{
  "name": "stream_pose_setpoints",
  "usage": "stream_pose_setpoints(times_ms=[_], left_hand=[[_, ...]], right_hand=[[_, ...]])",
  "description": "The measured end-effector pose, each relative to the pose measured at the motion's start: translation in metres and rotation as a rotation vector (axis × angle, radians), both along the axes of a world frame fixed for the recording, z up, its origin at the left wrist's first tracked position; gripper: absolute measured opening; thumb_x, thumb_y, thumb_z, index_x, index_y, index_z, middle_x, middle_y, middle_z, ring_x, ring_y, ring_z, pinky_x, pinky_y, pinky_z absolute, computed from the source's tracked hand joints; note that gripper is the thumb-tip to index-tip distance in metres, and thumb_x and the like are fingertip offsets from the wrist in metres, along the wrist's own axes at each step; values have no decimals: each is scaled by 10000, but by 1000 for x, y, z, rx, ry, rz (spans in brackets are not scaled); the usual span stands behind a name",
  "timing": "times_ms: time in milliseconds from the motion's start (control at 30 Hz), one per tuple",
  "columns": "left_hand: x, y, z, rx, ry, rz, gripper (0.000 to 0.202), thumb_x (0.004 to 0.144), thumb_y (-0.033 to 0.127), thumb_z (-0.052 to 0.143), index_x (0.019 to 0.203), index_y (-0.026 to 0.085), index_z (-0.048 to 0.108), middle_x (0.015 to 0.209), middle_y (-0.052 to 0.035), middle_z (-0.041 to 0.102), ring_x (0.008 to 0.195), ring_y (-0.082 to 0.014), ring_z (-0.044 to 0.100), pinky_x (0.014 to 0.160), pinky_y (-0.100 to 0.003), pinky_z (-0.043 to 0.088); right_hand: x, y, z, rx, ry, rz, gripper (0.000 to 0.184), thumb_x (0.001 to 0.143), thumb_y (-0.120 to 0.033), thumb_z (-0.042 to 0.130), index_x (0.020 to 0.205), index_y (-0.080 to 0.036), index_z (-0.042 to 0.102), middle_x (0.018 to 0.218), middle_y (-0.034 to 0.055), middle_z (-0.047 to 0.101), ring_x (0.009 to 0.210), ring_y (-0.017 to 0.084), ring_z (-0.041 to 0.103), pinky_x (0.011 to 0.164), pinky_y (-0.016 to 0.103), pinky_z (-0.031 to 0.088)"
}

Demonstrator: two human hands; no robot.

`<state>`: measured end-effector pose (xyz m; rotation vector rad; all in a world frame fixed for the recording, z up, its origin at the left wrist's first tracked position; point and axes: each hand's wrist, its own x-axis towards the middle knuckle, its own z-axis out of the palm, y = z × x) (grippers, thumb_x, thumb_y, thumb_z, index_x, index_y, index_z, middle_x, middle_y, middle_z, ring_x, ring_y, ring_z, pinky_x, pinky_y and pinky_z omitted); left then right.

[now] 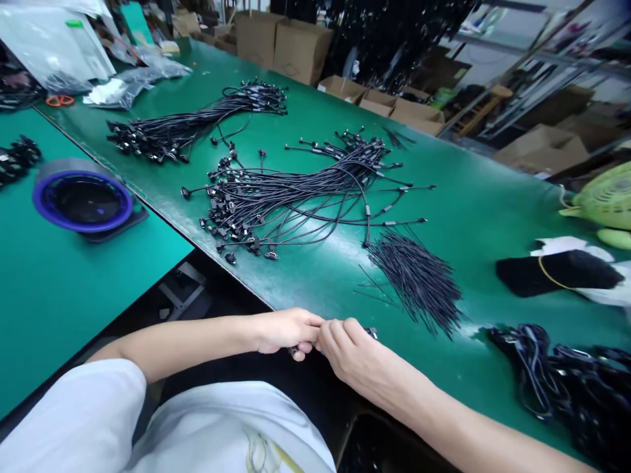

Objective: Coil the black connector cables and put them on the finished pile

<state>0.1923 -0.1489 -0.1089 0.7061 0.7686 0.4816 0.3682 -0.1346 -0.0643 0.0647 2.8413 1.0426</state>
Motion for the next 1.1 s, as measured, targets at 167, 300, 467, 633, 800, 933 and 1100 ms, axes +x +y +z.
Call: stream_pose_setpoints(times_ms=[167,300,467,633,800,933,1100], left_hand=[[3,-7,1,456,359,48,170,850,152,379,853,189,546,725,20,497,608,-110,479,633,-274,457],[5,-7,-5,930,652,32,338,927,201,317,1171,169,547,1075,-101,634,1019,-233,602,946,-398,467],[13,6,-11,899,728,136,679,873,185,379,1512,39,200,1352,-218,485,1287,-319,460,1102,-495,367],[2,26,-11,756,341,377,529,941,295,330,1427,127,452,1335,-142,543,1301,-272,453,1137,-444,338],[-18,32,-5,828,245,281,470,996,407,314,1248,198,652,1268,-86,620,1250,-231,493,1130,-393,314],[-30,23,10,1023,298,197,324,957,263,446,1156,246,700,1265,-67,587,1260,-216,447,1136,-390,273],[-22,2,9,1225,473,-53,356,859,88,457,842,257,771,944,-38,565,963,-175,527,1021,-360,355]], right_hand=[[-8,2,-7,3,73,-153,284,753,12,376,618,-162,555,580,53,406,528,194,383,521,346,259],[-11,11,-13,-32,198,-256,225,748,8,408,689,-140,566,594,61,462,527,193,430,497,322,253],[-18,33,-21,-243,461,-412,200,801,-32,457,692,-163,561,581,36,533,527,161,497,487,287,275],[-23,36,-37,-666,978,-580,281,973,-238,435,763,-191,616,704,10,660,620,129,607,578,227,423],[-16,24,-48,-657,1025,-350,201,947,-184,483,912,-197,681,917,53,735,800,169,676,708,257,494],[-8,25,-35,-518,919,-269,243,948,-153,456,803,-192,647,700,26,666,653,137,598,629,231,432],[0,30,-24,-589,862,-476,312,999,-236,404,726,-191,548,623,-10,545,590,110,506,581,215,361]])
